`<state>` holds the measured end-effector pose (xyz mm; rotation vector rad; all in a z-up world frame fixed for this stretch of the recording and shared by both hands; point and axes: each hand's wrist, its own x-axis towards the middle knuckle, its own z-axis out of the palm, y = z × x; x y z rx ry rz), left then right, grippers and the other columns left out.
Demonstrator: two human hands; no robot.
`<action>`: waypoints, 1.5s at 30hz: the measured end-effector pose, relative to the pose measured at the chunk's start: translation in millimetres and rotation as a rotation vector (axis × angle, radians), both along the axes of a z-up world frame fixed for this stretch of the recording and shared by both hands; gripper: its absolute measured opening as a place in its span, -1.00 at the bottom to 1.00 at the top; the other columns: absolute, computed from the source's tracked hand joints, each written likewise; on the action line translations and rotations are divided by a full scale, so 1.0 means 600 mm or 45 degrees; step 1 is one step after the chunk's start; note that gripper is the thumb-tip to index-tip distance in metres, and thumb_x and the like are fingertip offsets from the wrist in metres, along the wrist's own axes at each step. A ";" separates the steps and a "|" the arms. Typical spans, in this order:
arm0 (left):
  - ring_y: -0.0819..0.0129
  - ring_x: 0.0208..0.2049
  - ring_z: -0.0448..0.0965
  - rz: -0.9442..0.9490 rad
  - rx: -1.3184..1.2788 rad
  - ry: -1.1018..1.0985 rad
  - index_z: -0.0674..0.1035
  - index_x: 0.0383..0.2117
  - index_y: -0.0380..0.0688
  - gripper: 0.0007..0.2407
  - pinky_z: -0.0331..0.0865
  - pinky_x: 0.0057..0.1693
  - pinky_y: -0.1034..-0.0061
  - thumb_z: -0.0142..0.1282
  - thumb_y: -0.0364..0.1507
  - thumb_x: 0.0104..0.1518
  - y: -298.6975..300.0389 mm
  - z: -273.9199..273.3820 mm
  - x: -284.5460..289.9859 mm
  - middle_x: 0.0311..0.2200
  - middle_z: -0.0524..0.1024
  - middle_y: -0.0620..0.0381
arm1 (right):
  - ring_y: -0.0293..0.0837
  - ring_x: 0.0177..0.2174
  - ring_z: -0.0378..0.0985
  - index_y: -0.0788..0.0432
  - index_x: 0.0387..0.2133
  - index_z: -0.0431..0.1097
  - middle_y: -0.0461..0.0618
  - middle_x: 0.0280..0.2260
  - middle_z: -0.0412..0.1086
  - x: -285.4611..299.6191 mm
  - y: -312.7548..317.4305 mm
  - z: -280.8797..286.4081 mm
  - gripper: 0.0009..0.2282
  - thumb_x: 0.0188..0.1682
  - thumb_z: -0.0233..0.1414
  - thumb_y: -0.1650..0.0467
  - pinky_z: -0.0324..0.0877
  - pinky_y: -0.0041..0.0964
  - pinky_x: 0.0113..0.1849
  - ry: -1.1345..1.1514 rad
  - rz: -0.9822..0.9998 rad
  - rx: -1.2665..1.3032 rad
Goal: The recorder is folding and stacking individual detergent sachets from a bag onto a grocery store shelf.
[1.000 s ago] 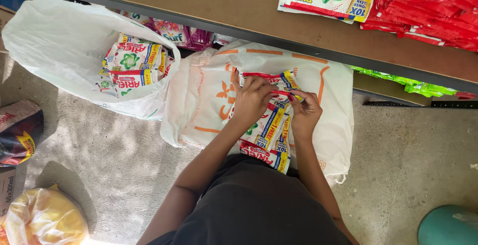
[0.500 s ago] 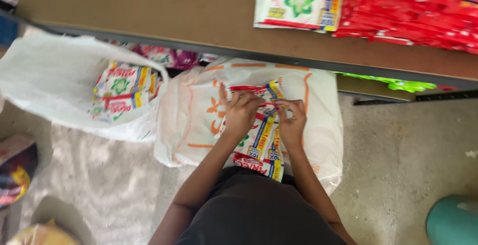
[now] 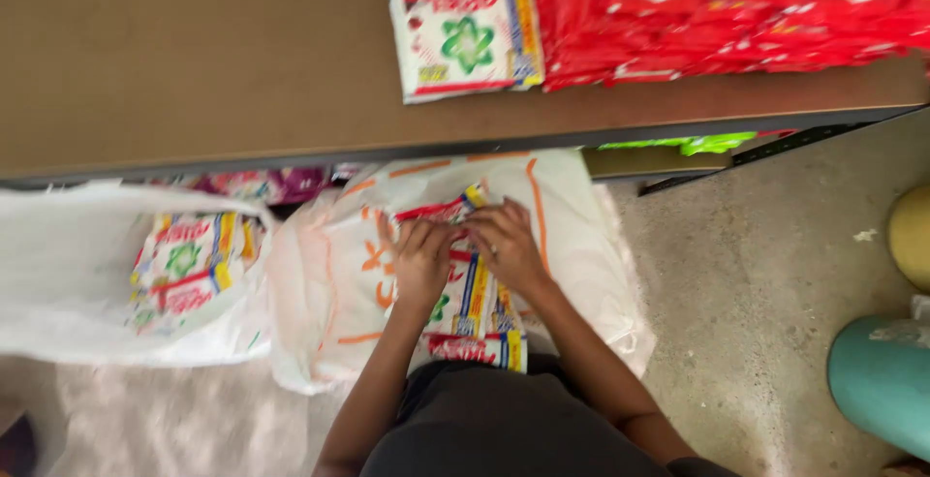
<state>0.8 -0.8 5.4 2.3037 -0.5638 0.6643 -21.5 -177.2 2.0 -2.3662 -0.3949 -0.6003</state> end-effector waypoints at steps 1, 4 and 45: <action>0.36 -0.28 0.52 0.032 0.022 0.024 0.68 -0.42 0.12 -0.97 -0.19 0.40 -0.13 0.29 -0.37 0.16 -0.001 -0.011 -0.001 -0.49 0.52 0.31 | -0.06 -0.08 0.51 0.00 -0.21 0.56 -0.15 -0.16 0.51 0.001 -0.004 -0.001 -0.89 0.01 0.17 0.41 0.17 0.06 0.13 0.024 0.032 0.022; 0.36 -0.27 0.56 -0.004 -0.154 0.098 0.67 -0.35 0.07 -0.95 -0.17 0.41 -0.06 0.31 -0.36 0.14 0.008 -0.022 -0.001 -0.44 0.56 0.32 | -0.04 -0.15 0.51 0.03 -0.23 0.55 -0.11 -0.21 0.50 0.009 -0.004 0.003 -0.88 -0.02 0.18 0.43 0.18 0.11 0.12 -0.015 0.164 0.048; 0.34 -0.23 0.53 -0.093 -0.072 0.014 0.71 -0.40 0.08 -0.95 -0.08 0.36 -0.21 0.33 -0.34 0.12 0.029 0.032 0.025 -0.48 0.55 0.26 | 0.00 -0.25 0.52 0.15 -0.26 0.59 -0.06 -0.36 0.49 0.024 -0.001 0.044 -0.92 0.05 0.16 0.52 0.35 -0.12 -0.12 0.086 0.195 0.226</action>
